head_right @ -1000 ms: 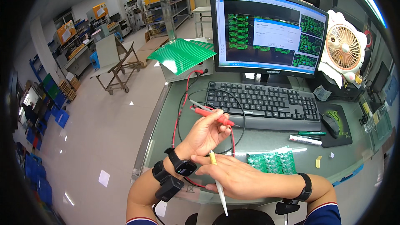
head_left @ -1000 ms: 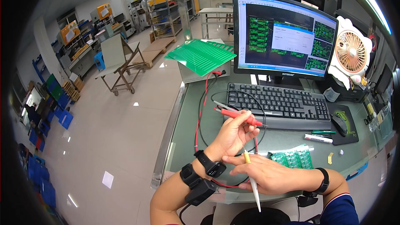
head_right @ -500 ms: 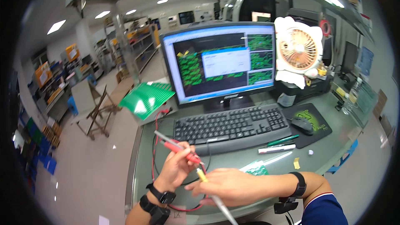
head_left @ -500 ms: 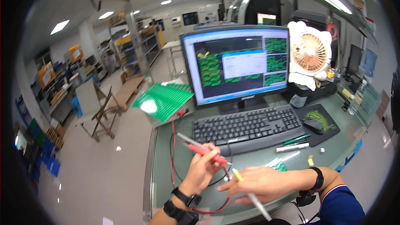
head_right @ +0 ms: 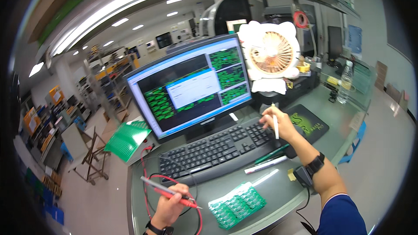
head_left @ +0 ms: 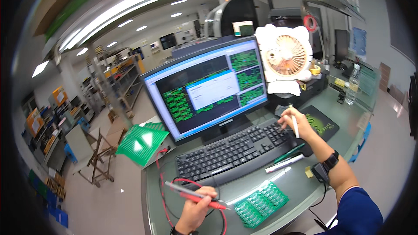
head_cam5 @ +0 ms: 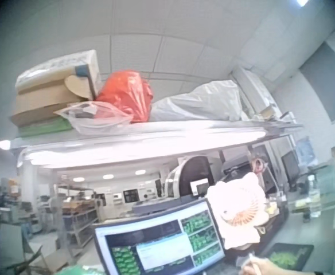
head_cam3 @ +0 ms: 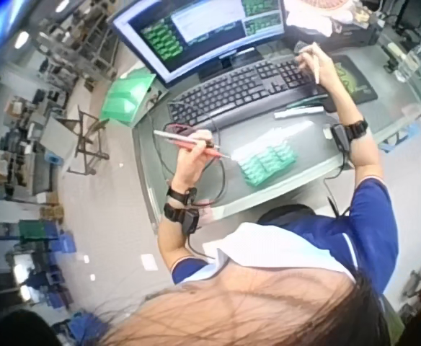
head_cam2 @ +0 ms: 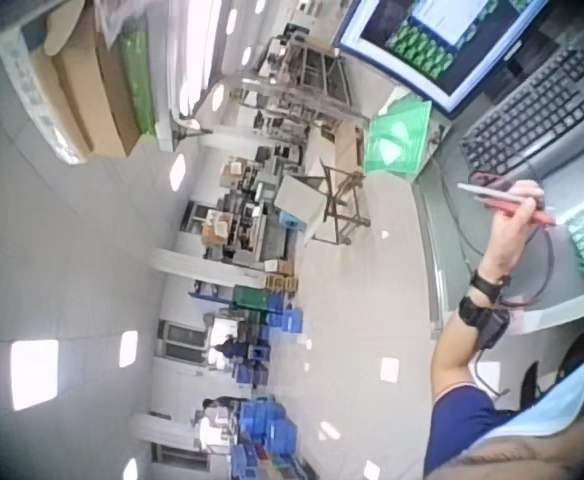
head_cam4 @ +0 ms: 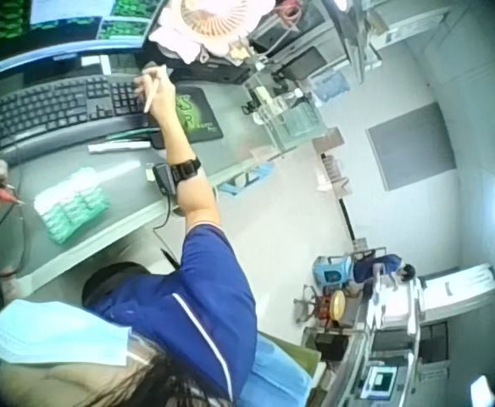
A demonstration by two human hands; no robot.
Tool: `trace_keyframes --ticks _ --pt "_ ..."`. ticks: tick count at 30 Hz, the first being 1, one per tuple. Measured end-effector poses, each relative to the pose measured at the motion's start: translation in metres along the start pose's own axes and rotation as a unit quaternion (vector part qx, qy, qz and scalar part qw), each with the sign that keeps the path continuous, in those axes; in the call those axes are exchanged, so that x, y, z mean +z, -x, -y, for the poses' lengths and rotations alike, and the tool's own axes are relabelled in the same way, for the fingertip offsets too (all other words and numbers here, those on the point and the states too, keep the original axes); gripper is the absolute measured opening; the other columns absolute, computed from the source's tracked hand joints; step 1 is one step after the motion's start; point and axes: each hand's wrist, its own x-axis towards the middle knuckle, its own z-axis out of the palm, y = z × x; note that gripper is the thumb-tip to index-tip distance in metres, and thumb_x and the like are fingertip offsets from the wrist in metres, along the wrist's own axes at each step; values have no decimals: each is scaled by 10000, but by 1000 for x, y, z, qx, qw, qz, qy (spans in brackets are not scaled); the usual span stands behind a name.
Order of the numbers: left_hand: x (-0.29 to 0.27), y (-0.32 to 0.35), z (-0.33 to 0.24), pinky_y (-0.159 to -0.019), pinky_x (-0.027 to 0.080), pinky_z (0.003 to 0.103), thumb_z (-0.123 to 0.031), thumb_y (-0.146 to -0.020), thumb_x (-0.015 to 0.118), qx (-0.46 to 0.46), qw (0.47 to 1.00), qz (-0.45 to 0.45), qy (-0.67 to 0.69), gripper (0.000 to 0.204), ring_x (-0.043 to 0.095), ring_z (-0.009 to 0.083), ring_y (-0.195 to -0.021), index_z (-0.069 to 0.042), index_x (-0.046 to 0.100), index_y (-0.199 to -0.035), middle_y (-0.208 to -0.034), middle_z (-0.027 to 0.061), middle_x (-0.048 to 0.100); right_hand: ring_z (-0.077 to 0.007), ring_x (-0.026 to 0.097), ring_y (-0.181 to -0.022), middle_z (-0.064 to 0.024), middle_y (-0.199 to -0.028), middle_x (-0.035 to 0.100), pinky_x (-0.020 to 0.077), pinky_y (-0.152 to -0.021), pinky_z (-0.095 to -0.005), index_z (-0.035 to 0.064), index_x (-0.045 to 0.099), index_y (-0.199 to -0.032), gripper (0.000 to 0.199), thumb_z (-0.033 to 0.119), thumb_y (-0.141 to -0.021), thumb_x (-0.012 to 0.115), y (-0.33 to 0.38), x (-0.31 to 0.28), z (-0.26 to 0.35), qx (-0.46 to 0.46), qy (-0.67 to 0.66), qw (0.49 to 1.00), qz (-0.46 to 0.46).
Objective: Testing a printed circuit board (PCB) using multimeter probes and a computer interface.
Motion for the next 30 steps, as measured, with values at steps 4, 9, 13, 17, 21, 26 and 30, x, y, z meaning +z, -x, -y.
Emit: trace_keyframes --ticks 4,9,13,17,21,26,30 --pt "27 10 -16 -707 458 265 -36 -803 657 -48 996 -2 -79 196 507 126 -822 -18 559 -973 -1002 60 507 -128 642 -751 -100 -871 688 505 -684 -277 21 562 -992 156 167 -947 529 -4 -4 -17 -22 66 997 -20" --pt "28 4 -10 -831 463 331 -42 -789 673 19 960 109 -258 134 543 209 -980 21 657 -907 -1039 115 576 -172 650 -673 -71 -756 692 491 -653 -294 29 565 -943 184 196 -958 490 -4 -13 0 -4 109 992 56" --pt "36 6 -6 -822 482 339 6 -771 684 -109 972 99 -181 161 547 223 -989 29 664 -929 -1037 116 575 -231 621 -694 -53 -718 656 479 -626 -337 45 571 -912 134 173 -922 534 -2 -5 -1 -147 197 963 113" --pt "37 8 -5 -817 496 326 17 -781 676 -73 960 140 -232 167 549 211 -984 30 662 -947 -1042 111 552 -240 588 -803 -34 -770 655 451 -718 -370 88 586 -906 118 201 -908 551 5 4 -1 -176 258 939 141" --pt "38 7 -10 -814 509 313 29 -791 662 -35 943 158 -291 169 550 198 -980 34 657 -961 -1042 106 531 -211 562 -870 -4 -791 639 400 -785 -368 131 586 -909 130 256 -906 549 4 2 1 -153 340 918 136" --pt "37 9 -6 -815 508 317 28 -793 661 -83 960 128 -236 165 552 200 -972 40 655 -957 -1042 105 534 -289 596 -862 -100 -806 638 426 -756 -398 83 545 -966 144 217 -912 545 -8 0 -3 -91 250 960 91" --pt "39 6 -8 -813 507 315 29 -792 662 -90 961 123 -232 166 554 198 -963 40 653 -957 -1045 103 535 -331 614 -940 -141 -866 649 424 -864 -426 39 514 -995 160 169 -909 551 -6 1 -19 -120 289 945 100"
